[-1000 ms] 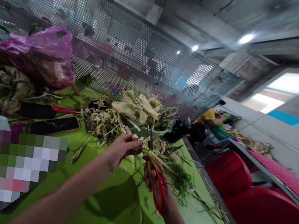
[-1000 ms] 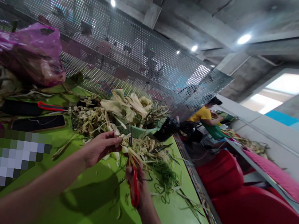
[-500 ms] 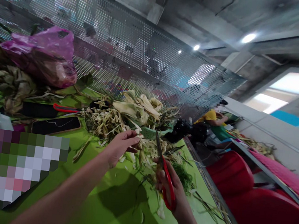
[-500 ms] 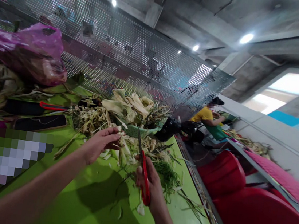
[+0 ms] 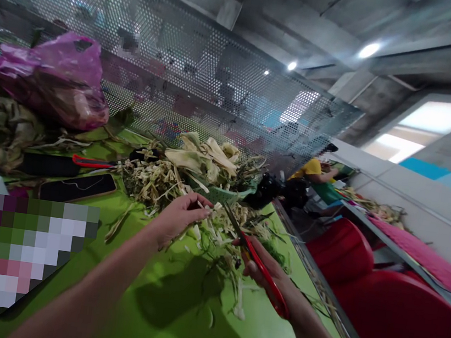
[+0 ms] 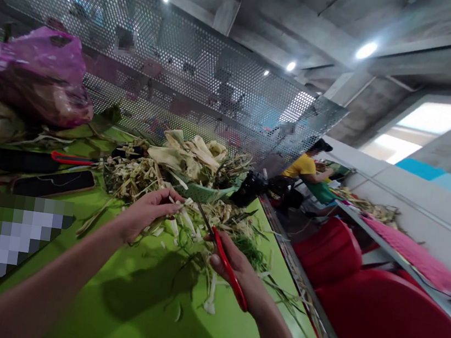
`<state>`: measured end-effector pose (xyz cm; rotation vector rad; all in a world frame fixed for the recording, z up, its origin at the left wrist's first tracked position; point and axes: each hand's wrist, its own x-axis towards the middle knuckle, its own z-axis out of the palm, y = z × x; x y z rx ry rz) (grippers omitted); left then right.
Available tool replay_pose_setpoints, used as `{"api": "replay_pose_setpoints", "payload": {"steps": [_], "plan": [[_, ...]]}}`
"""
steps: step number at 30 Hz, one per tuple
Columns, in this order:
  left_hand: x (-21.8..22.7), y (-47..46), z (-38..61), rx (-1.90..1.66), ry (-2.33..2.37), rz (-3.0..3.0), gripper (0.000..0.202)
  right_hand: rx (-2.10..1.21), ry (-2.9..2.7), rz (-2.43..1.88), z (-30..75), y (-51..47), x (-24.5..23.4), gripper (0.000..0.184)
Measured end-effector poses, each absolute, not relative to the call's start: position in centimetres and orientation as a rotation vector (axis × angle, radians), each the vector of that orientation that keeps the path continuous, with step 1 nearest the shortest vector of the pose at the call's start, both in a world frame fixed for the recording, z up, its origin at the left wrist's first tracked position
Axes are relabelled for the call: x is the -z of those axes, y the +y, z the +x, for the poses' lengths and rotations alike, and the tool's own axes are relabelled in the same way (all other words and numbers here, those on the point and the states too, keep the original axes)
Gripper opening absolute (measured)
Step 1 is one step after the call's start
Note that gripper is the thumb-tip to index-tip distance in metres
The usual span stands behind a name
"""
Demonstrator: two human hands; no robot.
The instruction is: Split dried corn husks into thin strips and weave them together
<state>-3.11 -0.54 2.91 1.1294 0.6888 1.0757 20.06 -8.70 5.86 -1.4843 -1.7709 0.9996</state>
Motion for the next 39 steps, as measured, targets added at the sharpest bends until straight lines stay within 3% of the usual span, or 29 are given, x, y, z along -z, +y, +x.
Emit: {"api": "replay_pose_setpoints", "payload": {"steps": [11, 39], "plan": [[-3.0, -0.7, -3.2, -1.002, 0.66, 1.159, 0.019, -1.111, -1.787, -1.415, 20.0, -8.9, -5.8, 0.051], [-2.6, -0.5, -3.1, -0.985, 0.686, 1.192, 0.024, -1.18, -1.742, -1.414, 20.2, -8.1, -5.0, 0.038]]}}
